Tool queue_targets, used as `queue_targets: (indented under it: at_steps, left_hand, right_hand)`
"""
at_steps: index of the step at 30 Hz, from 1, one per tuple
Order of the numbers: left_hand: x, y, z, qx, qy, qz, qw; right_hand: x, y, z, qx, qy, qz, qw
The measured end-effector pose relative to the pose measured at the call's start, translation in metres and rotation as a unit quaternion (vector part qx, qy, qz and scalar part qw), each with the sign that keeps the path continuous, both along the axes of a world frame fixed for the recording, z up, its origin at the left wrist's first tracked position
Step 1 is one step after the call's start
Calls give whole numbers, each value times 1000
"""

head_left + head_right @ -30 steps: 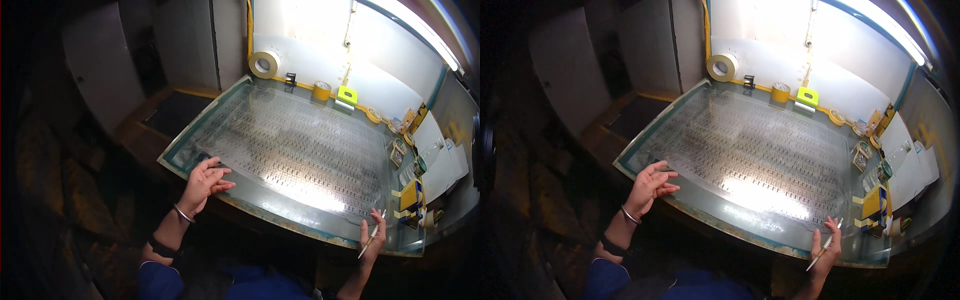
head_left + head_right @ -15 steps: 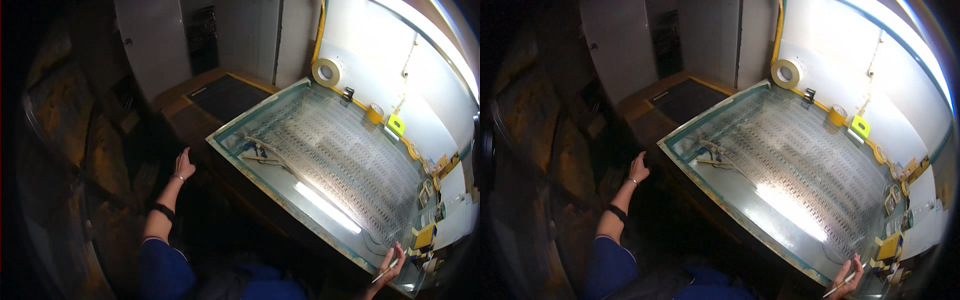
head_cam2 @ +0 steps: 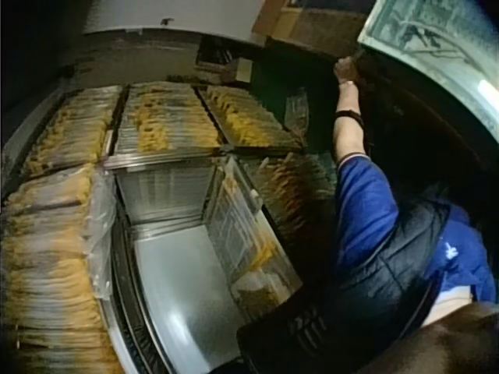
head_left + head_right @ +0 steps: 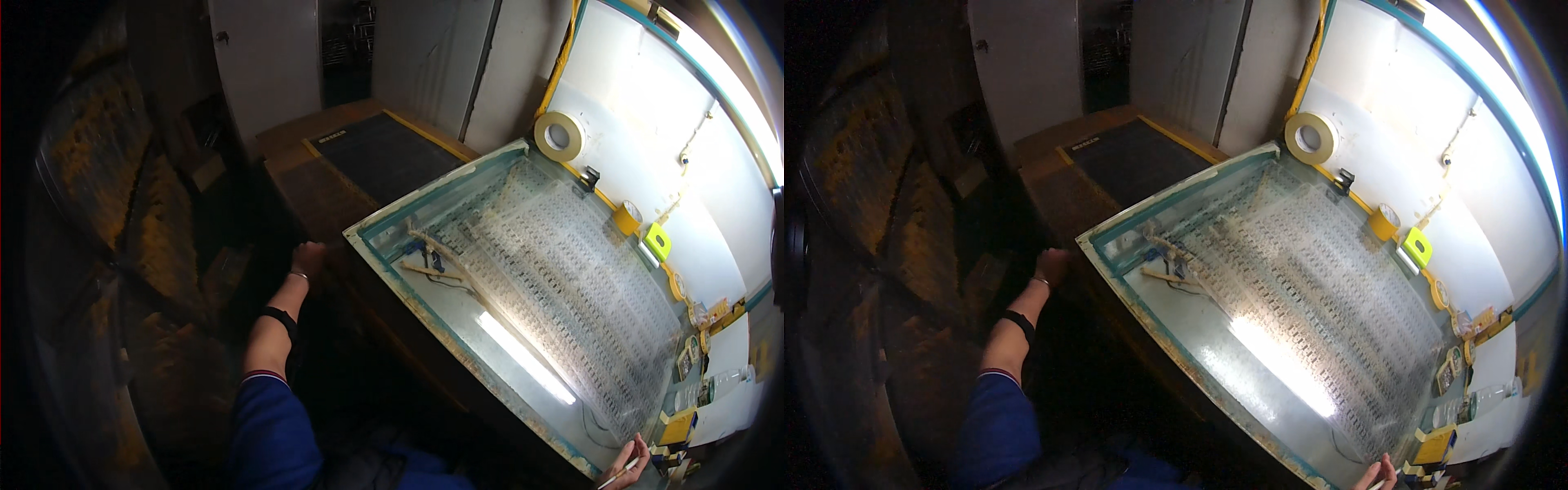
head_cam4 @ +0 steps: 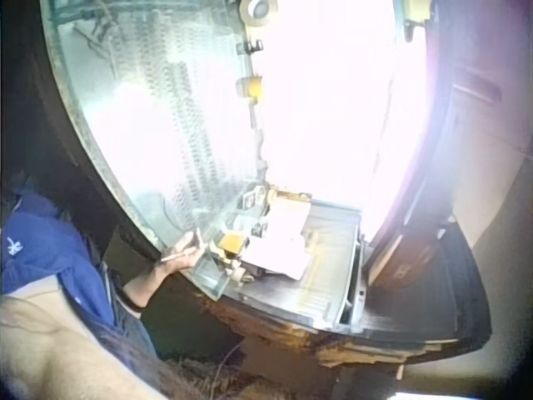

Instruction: Inspecting and marking a large patterned transparent film on a light table using a marking tool.

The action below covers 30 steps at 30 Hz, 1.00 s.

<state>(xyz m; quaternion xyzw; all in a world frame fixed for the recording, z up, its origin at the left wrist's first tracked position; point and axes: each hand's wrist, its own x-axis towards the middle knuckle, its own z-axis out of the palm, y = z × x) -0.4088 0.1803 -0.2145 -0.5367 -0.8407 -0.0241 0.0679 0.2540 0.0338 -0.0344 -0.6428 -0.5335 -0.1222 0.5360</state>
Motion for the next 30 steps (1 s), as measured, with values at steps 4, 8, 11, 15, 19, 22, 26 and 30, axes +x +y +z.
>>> queue_targets:
  at_steps: [4, 8, 11, 15, 19, 22, 26, 30]
  left_hand:
    - [-12, -3, 38, 64, -86, 42, 993]
    - [-24, 2, 67, 14, -214, 48, 976]
    - [-36, 12, 69, 79, -239, 41, 967]
    - [-36, 40, 81, 312, -181, 34, 932]
    - [-35, 75, 123, 495, -272, -37, 824]
    - [13, 92, 172, 580, -341, -99, 733]
    - [91, 87, 229, 607, -261, -230, 714]
    - [196, 32, 267, 562, -94, -433, 698]
  right_hand:
    - [0, 2, -2, -1, 10, 7, 1000]
    - [-1, 2, -1, 10, -5, 14, 1000]
    - [1, 3, -2, 21, 10, 28, 999]
    - [2, -2, 0, 19, -2, 29, 999]
    - [-4, -1, 4, 5, 64, 39, 997]
    - [8, -2, -4, 9, 27, 41, 999]
    - [34, -5, -29, -43, 96, 29, 994]
    - [19, -7, -9, -49, 79, -34, 995]
